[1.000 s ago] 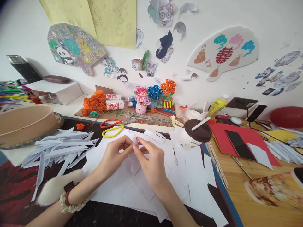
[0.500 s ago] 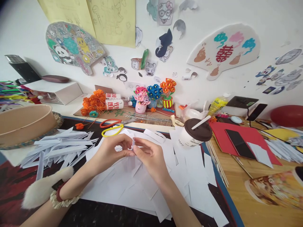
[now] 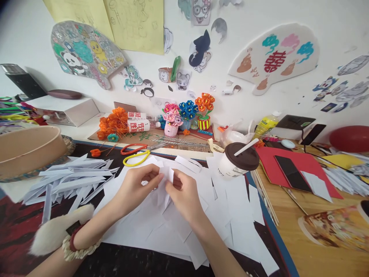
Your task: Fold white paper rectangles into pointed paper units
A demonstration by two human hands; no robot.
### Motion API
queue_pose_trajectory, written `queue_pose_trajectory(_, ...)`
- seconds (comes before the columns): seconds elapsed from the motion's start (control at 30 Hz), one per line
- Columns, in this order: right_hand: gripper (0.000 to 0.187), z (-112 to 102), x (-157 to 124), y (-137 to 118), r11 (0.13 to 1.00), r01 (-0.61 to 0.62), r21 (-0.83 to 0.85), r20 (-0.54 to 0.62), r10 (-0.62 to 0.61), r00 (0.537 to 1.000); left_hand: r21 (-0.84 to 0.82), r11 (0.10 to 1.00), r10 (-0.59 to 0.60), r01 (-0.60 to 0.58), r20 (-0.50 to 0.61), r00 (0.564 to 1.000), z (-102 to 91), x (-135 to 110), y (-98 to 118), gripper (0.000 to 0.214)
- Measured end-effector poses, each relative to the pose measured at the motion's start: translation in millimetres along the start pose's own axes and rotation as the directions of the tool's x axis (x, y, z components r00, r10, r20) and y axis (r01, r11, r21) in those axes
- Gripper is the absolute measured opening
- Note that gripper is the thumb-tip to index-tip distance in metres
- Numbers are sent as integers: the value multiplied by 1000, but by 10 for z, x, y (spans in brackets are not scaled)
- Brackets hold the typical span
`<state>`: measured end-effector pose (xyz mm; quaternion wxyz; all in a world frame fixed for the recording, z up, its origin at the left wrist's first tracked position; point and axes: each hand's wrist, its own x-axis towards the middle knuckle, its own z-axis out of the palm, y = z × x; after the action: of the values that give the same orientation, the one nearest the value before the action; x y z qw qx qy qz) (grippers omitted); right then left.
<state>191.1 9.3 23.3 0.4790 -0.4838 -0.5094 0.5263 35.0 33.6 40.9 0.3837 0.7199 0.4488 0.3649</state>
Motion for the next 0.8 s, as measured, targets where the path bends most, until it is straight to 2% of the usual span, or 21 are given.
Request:
queue_pose_trajectory(0.03,13,-5,0,-3,1000,-10,-5,-14,10,1000,-23,1000,-21,21,-5,1000,7,1,1,16)
queue_pose_trajectory(0.1,21,-24,-2,-24,999,-27,22,-12,27,1000,-84,994,-74,73,-9,997,9,6,1,18)
queue_pose_trajectory(0.23,29,-69,-5,-80,986,-113,125,113,99,989,-83,991,-107,103,-40,993,-1,4,17,24)
queue_pose_trajectory(0.37,36,-94,0,-102,985,-120,123,86,110,990,40,999,-25,28,-55,998,-2,-19,46,31)
queue_pose_trajectory(0.47,25,-99,0,-102,983,-90,159,77,78,994,111,994,5,3,-72,997,-1,-33,45,28)
queue_pose_trajectory(0.57,18,-98,-6,-96,981,-75,181,70,63,996,154,987,66,-44,-137,988,3,-47,36,17)
queue_pose_trajectory(0.67,17,-91,-10,-94,984,-72,165,40,66,997,211,968,187,-138,-231,955,14,-72,49,7)
queue_pose_trajectory(0.8,22,-73,-16,-96,987,-28,155,16,26,1000,364,898,368,-246,-316,875,40,-118,80,4)
